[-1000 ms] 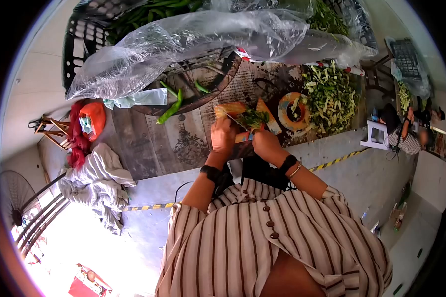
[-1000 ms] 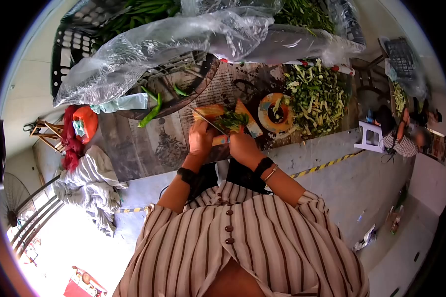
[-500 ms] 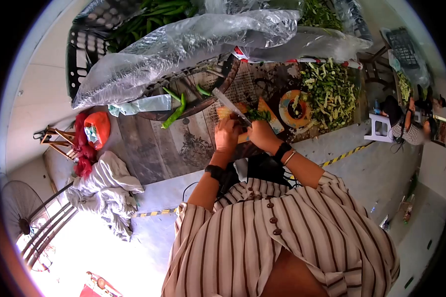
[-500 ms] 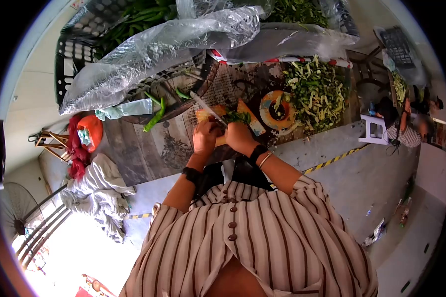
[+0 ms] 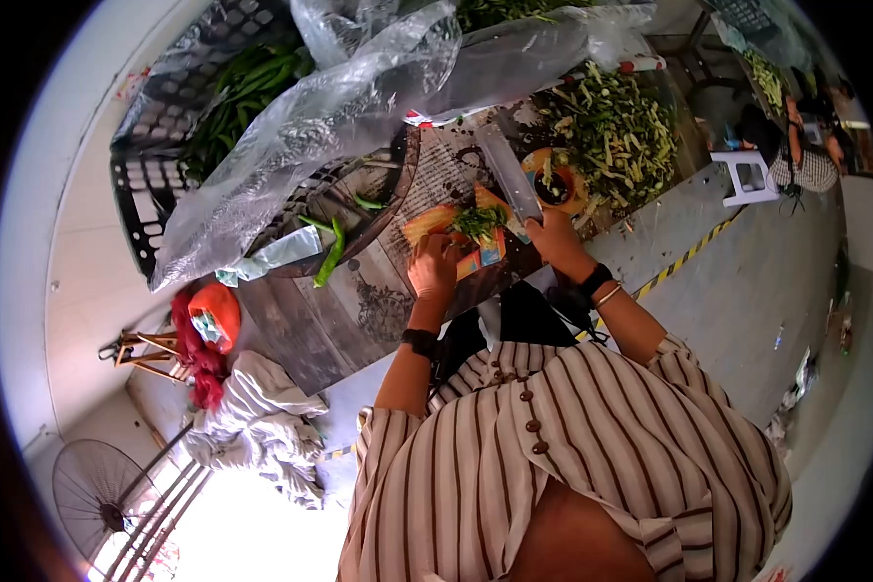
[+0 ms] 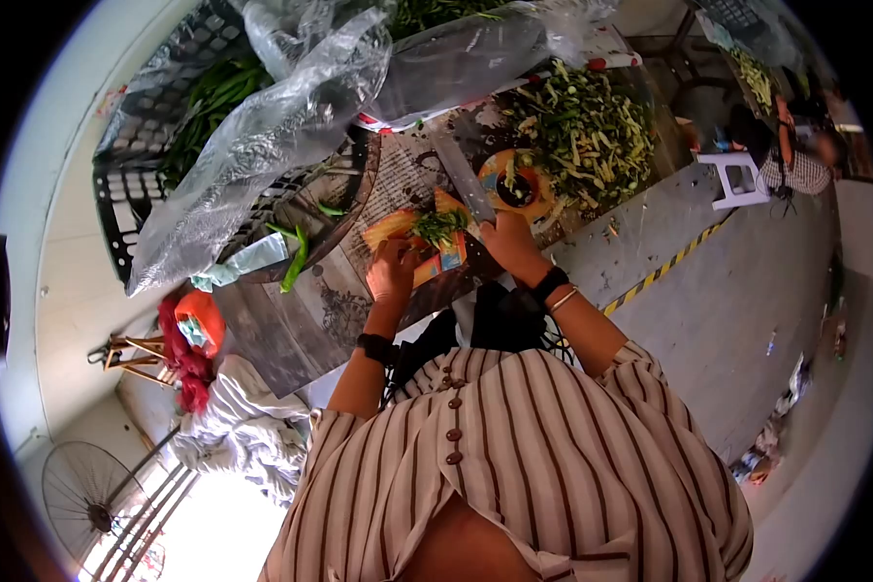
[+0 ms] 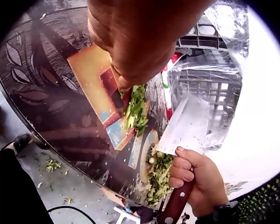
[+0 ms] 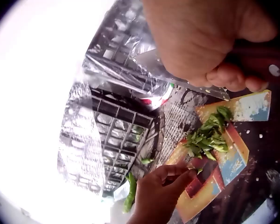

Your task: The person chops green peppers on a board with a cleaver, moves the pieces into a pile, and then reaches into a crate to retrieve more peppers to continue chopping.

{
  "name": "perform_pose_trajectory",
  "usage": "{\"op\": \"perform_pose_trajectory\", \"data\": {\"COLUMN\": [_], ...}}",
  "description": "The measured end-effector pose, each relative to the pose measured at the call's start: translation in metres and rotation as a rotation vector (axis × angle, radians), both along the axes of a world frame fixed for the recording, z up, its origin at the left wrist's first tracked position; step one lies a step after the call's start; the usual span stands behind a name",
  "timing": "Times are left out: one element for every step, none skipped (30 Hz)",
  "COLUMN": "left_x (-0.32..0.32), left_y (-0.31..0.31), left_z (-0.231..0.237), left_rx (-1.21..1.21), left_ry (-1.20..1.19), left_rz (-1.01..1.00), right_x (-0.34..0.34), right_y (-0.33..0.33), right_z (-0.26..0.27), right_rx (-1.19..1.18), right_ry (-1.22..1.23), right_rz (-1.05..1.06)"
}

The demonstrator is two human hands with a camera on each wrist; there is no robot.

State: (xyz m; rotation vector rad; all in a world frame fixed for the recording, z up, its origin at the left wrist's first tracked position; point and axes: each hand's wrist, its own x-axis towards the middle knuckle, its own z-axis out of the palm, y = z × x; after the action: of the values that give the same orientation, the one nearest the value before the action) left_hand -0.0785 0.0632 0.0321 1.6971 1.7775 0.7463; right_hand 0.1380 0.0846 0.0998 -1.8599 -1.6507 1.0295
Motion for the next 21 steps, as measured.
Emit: {"op": "perform_pose_trajectory", "data": {"left_x": [0.002, 0.006, 0.011, 0.017, 0.023, 0.028, 0.033, 0.036, 0.038, 0.037, 0.034, 0.029, 0.021, 0.013, 0.001, -0.015, -0.029, -0.04, -0.058, -0.075, -0.088], "left_y": [0.002, 0.005, 0.009, 0.013, 0.017, 0.02, 0.023, 0.024, 0.025, 0.025, 0.024, 0.023, 0.02, 0.019, 0.017, 0.016, 0.015, 0.015, 0.013, 0.008, 0.007], "left_z": [0.001, 0.001, 0.0, 0.0, -0.001, -0.003, -0.005, -0.006, -0.007, -0.001, 0.005, 0.015, 0.018, 0.019, 0.016, 0.013, 0.011, 0.028, 0.022, 0.016, 0.025], "left_rx": [0.001, 0.047, 0.094, 0.095, 0.082, 0.071, 0.074, 0.12, 0.164, 0.13, 0.127, 0.134, 0.141, 0.162, 0.159, 0.164, 0.169, 0.127, 0.117, 0.204, 0.188], "left_ry": [0.007, 0.054, 0.098, 0.101, 0.133, 0.166, 0.173, 0.164, 0.157, 0.17, 0.191, 0.187, 0.183, 0.15, 0.164, 0.169, 0.171, 0.249, 0.183, 0.12, 0.076], "left_rz": [-0.015, -0.054, -0.092, -0.106, -0.125, -0.141, -0.146, -0.178, -0.206, -0.238, -0.221, -0.227, -0.235, -0.181, -0.172, -0.123, -0.076, 0.046, 0.113, 0.187, 0.225], "right_x": [0.004, 0.007, 0.011, 0.014, 0.017, 0.019, 0.021, 0.023, 0.024, 0.023, 0.022, 0.019, 0.018, 0.02, 0.02, 0.019, 0.017, 0.016, 0.015, 0.014, 0.015], "right_y": [-0.004, -0.007, -0.01, -0.012, -0.016, -0.018, -0.018, -0.018, -0.017, -0.015, -0.014, -0.013, -0.012, -0.011, -0.01, -0.01, -0.009, -0.009, -0.007, -0.008, -0.009], "right_z": [0.002, 0.004, 0.004, 0.001, -0.006, -0.009, -0.011, -0.014, -0.015, -0.004, 0.008, 0.014, 0.01, 0.006, 0.003, 0.003, 0.004, 0.007, 0.008, 0.003, -0.006], "right_rx": [-0.038, -0.076, -0.113, -0.111, -0.114, -0.116, -0.113, -0.106, -0.1, -0.098, -0.109, -0.122, -0.126, -0.155, -0.183, -0.143, -0.144, -0.197, -0.249, -0.248, -0.195], "right_ry": [0.025, 0.05, 0.074, 0.079, 0.092, 0.106, 0.113, 0.076, 0.04, 0.053, 0.073, 0.097, 0.118, 0.126, 0.129, 0.189, 0.194, 0.211, 0.227, 0.232, 0.203], "right_rz": [-0.036, -0.073, -0.108, -0.122, -0.147, -0.168, -0.172, -0.163, -0.148, -0.135, -0.135, -0.132, -0.112, -0.129, -0.15, -0.156, -0.152, -0.161, -0.168, -0.163, -0.136]}}
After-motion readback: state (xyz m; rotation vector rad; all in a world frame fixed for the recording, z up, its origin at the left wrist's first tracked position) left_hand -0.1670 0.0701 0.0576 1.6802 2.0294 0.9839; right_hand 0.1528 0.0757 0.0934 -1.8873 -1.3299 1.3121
